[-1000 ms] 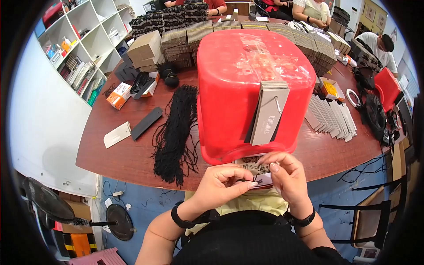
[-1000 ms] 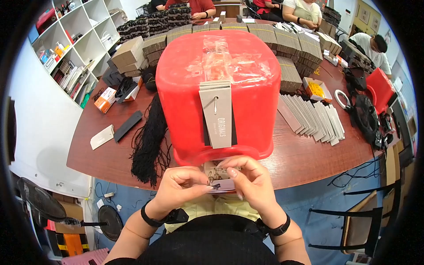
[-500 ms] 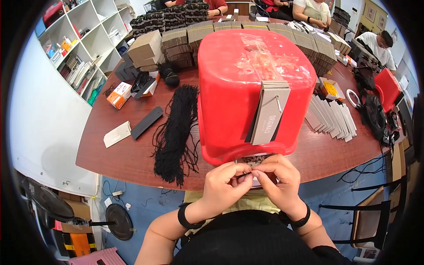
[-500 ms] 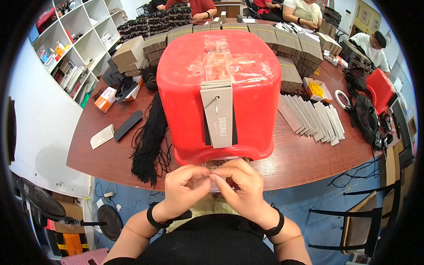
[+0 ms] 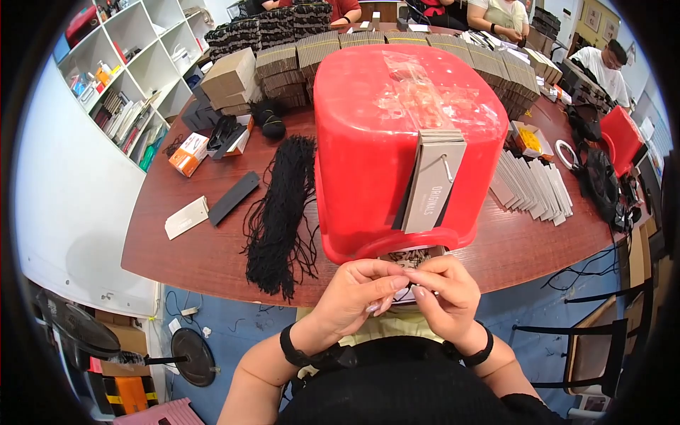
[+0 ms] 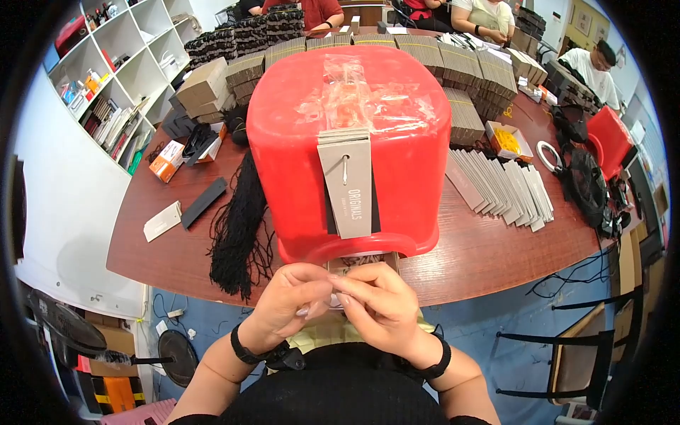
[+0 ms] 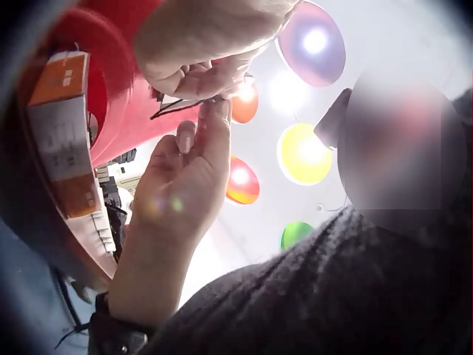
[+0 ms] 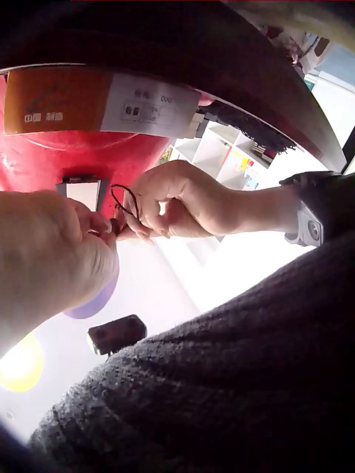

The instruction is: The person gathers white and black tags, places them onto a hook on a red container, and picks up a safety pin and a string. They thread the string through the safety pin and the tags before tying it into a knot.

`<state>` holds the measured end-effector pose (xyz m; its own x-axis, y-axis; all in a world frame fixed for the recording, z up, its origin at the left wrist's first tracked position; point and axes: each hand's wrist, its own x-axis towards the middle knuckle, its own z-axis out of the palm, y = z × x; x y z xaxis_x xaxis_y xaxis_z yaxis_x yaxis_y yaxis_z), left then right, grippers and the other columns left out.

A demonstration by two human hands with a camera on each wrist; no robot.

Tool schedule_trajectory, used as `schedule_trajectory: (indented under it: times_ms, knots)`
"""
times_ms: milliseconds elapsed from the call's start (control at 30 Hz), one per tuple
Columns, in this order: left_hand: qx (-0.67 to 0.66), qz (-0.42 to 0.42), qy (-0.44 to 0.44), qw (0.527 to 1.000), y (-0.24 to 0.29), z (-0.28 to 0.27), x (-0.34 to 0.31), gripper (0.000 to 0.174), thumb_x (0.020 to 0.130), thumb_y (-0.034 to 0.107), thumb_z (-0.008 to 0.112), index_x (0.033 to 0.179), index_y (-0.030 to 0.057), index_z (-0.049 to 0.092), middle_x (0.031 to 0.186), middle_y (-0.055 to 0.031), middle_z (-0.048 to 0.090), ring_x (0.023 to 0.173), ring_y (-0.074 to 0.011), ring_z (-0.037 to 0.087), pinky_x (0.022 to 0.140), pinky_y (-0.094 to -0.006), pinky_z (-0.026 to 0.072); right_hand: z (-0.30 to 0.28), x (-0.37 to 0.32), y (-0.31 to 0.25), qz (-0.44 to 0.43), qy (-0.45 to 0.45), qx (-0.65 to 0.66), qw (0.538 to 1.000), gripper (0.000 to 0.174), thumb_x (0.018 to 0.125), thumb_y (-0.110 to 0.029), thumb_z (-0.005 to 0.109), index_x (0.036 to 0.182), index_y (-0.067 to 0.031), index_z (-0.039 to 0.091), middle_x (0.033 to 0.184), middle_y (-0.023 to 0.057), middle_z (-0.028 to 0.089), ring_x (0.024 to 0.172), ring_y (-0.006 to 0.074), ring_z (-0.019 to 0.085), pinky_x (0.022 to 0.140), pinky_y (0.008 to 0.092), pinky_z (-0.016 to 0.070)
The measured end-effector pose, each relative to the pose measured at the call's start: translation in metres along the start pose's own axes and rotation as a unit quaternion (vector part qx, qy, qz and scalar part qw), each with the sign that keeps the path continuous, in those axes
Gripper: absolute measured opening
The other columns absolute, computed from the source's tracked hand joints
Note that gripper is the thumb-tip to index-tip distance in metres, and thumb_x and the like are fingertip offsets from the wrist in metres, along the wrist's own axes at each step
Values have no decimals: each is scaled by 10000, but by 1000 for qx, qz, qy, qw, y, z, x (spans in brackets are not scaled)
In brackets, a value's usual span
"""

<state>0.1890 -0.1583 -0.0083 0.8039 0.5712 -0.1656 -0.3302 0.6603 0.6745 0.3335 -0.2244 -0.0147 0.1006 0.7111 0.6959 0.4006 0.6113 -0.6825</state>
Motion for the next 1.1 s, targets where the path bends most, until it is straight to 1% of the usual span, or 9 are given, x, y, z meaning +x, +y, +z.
schedule_trajectory:
  times_ms: [100,200,233,300,433,667,767,933,1100]
  knots:
    - [23,11,-1,1000,3,3,-3,116,773,82,594,856,-1,590,645,6,544,470,-18,426,417,-147,309,-8,0,1,88,24,111,990,290,734,24,541,1024,19,558,788,84,524,562,92,471,508,182,376]
    - [6,1,-21,1000,3,3,-4,108,768,76,597,843,-2,590,646,3,545,475,-19,428,421,-148,309,-12,13,-7,311,38,241,919,155,812,-33,502,948,16,558,765,20,523,532,30,419,467,173,334]
    - [8,-5,-21,1000,3,4,-4,107,768,73,596,843,-2,591,648,2,546,478,-20,429,421,-150,308,-13,14,-6,310,40,241,919,155,812,-33,502,948,16,558,765,20,523,532,30,419,467,173,334]
    - [11,-11,-20,1000,4,4,-3,106,767,70,595,844,-2,591,651,0,548,480,-20,430,422,-151,306,-15,13,-2,375,-35,290,880,109,828,-51,496,897,5,558,749,-9,517,526,16,401,457,170,314]
    - [43,-2,1,999,4,5,-4,105,771,67,589,846,-6,594,652,5,546,482,-22,426,421,-153,298,-17,8,1,412,-91,389,819,102,827,-79,515,872,2,557,678,-20,504,502,18,370,456,170,290]
    - [198,108,53,973,4,8,-6,102,764,30,594,854,-17,604,705,-5,573,527,-14,451,441,-155,328,-21,8,-1,422,-96,389,814,121,825,-86,521,888,7,565,686,-16,517,505,17,369,455,169,286]
    - [229,132,66,962,3,9,-6,106,757,25,603,856,-12,608,744,-14,591,557,-17,471,464,-152,353,-22,8,-2,420,-99,384,816,130,821,-82,528,899,14,570,742,-10,533,565,17,421,476,168,317]
    - [290,168,87,938,2,9,-6,106,747,34,618,845,-7,618,754,-5,599,577,-6,470,484,-142,357,-19,11,-7,379,-74,327,863,106,795,-15,541,882,33,579,831,13,549,703,29,492,564,163,384]
    - [323,179,106,923,-3,6,-6,106,738,40,630,834,-3,626,741,7,601,578,7,458,489,-133,348,-16,5,0,332,-77,262,903,96,765,15,548,853,27,585,807,15,550,651,27,486,541,160,376]
